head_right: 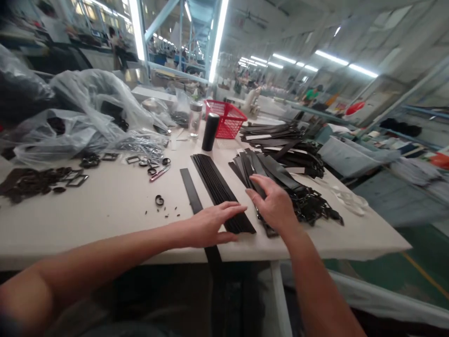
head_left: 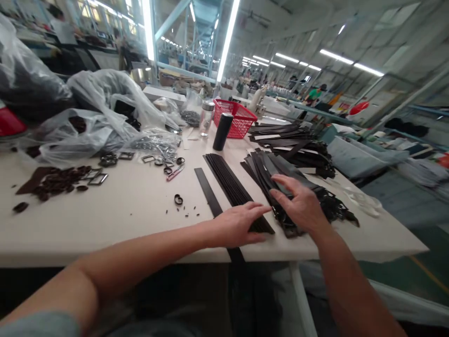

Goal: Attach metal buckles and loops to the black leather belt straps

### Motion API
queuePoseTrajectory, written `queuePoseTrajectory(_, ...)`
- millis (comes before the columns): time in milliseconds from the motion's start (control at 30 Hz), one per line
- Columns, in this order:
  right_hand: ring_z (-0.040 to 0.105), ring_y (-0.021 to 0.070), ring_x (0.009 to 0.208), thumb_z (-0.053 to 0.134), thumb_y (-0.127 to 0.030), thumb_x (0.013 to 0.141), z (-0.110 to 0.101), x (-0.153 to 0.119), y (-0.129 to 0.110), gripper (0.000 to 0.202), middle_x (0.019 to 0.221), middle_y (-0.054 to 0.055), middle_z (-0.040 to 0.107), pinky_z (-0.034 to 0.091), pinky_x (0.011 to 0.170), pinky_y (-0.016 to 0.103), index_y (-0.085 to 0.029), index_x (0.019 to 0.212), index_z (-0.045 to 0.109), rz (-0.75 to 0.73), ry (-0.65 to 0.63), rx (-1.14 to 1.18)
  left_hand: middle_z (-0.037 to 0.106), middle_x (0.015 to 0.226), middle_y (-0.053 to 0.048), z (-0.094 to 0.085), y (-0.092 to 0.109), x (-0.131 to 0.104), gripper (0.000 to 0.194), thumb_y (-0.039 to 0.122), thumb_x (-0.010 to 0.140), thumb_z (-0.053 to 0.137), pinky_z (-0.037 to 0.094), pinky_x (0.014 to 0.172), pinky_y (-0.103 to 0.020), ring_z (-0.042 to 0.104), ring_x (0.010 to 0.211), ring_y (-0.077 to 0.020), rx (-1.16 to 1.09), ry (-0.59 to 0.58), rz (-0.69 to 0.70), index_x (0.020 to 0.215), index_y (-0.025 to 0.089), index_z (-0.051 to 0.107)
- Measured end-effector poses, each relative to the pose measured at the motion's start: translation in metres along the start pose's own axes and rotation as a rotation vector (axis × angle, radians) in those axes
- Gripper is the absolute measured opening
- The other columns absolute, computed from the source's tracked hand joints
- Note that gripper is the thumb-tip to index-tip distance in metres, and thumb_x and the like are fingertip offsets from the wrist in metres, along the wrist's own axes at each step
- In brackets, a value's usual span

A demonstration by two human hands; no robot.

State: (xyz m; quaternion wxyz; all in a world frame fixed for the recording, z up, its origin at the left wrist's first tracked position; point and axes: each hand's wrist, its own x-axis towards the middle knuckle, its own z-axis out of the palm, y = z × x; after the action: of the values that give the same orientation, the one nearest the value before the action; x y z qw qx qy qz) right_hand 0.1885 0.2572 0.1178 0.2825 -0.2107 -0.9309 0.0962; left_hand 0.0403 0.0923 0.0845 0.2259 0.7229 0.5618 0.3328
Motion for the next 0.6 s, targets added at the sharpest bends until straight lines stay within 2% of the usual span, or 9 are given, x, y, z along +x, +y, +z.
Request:
queuePoseTrajectory(67,0.061,0.0267,0.12,0.056,-0.041,0.093,0.02,-0.031,-0.035,0.038,0.129,0.012,0.065,0.047,0.105,0.041,-0.019,0.123,0.064,-0.028,-0.092,0.047,0.061,0.134,-0.014,-0.019,0.001,-0.065,0.053,0.032,0.088,0.064,0.045,0.103,-0.038,0.059,0.121,-0.0269,-0.15,-0.063,0.001,0.138,0.022,0.052)
queuePoseTrajectory(100,0.062,0.0264,0.119,0.056,-0.042,0.093,0.029,-0.048,-0.051,0.038,0.129,0.012,0.065,0.047,0.103,0.04,-0.019,0.122,0.063,-0.028,-0.12,0.051,0.066,0.126,-0.011,-0.025,0.001,-0.098,0.045,0.032,0.089,0.063,0.047,0.1,-0.036,0.063,0.113,-0.0251,-0.223,-0.116,-0.043,0.132,0.023,0.059)
queuePoseTrajectory(133,0.063,0.0264,0.116,0.056,-0.044,0.093,0.038,-0.065,-0.065,0.037,0.126,0.012,0.066,0.049,0.101,0.039,-0.019,0.12,0.064,0.0,-0.131,0.043,0.07,0.12,-0.008,-0.029,0.0,-0.131,0.039,0.033,0.089,0.063,0.048,0.099,-0.034,0.065,0.109,-0.0238,-0.296,-0.157,-0.13,0.128,0.025,0.063)
queuePoseTrajectory(200,0.069,0.0246,0.098,0.054,-0.048,0.094,0.051,-0.1,-0.086,0.033,0.11,0.01,0.071,0.053,0.085,0.035,-0.021,0.106,0.067,0.137,-0.12,0.003,0.071,0.118,-0.006,-0.028,-0.005,-0.191,0.04,0.033,0.086,0.066,0.05,0.097,-0.034,0.066,0.107,-0.0242,-0.409,-0.178,-0.373,0.125,0.027,0.065)
queuePoseTrajectory(300,0.069,0.0234,0.076,0.044,-0.057,0.096,0.063,-0.143,-0.099,0.042,0.086,0.007,0.073,0.049,0.066,0.032,-0.022,0.084,0.065,0.403,-0.098,-0.081,0.069,0.124,-0.007,-0.012,-0.018,-0.256,0.045,0.044,0.082,0.068,0.05,0.099,-0.038,0.064,0.113,-0.0283,-0.672,-0.068,-0.686,0.123,0.025,0.067)
queuePoseTrajectory(367,0.068,0.0252,0.07,0.04,-0.062,0.094,0.068,-0.161,-0.099,0.048,0.077,0.008,0.072,0.044,0.059,0.032,-0.024,0.076,0.064,0.561,-0.152,-0.121,0.069,0.126,-0.009,0.002,-0.026,-0.278,0.052,0.053,0.081,0.067,0.049,0.099,-0.041,0.063,0.114,-0.0295,-0.872,0.024,-0.814,0.123,0.023,0.066)
queuePoseTrajectory(433,0.067,0.0272,0.068,0.04,-0.065,0.092,0.075,-0.17,-0.096,0.051,0.074,0.008,0.072,0.042,0.057,0.032,-0.024,0.075,0.065,0.706,-0.22,-0.083,0.069,0.126,-0.011,0.015,-0.032,-0.283,0.059,0.058,0.078,0.068,0.048,0.099,-0.043,0.064,0.112,-0.03,-0.979,0.105,-0.886,0.122,0.021,0.066)
queuePoseTrajectory(500,0.067,0.028,0.071,0.043,-0.069,0.088,0.083,-0.172,-0.095,0.053,0.073,0.009,0.072,0.046,0.061,0.033,-0.023,0.078,0.068,0.836,-0.232,0.117,0.069,0.125,-0.013,0.026,-0.035,-0.277,0.064,0.06,0.074,0.071,0.047,0.099,-0.045,0.064,0.111,-0.0307,-1.026,0.136,-0.918,0.122,0.018,0.065)
queuePoseTrajectory(600,0.067,0.0256,0.072,0.057,-0.071,0.079,0.095,-0.168,-0.102,0.053,0.074,0.008,0.072,0.051,0.065,0.032,-0.019,0.083,0.069,0.986,-0.165,0.603,0.067,0.128,-0.015,0.033,-0.034,-0.255,0.065,0.056,0.074,0.072,0.045,0.102,-0.046,0.062,0.116,-0.0312,-1.087,0.073,-0.867,0.126,0.017,0.063)
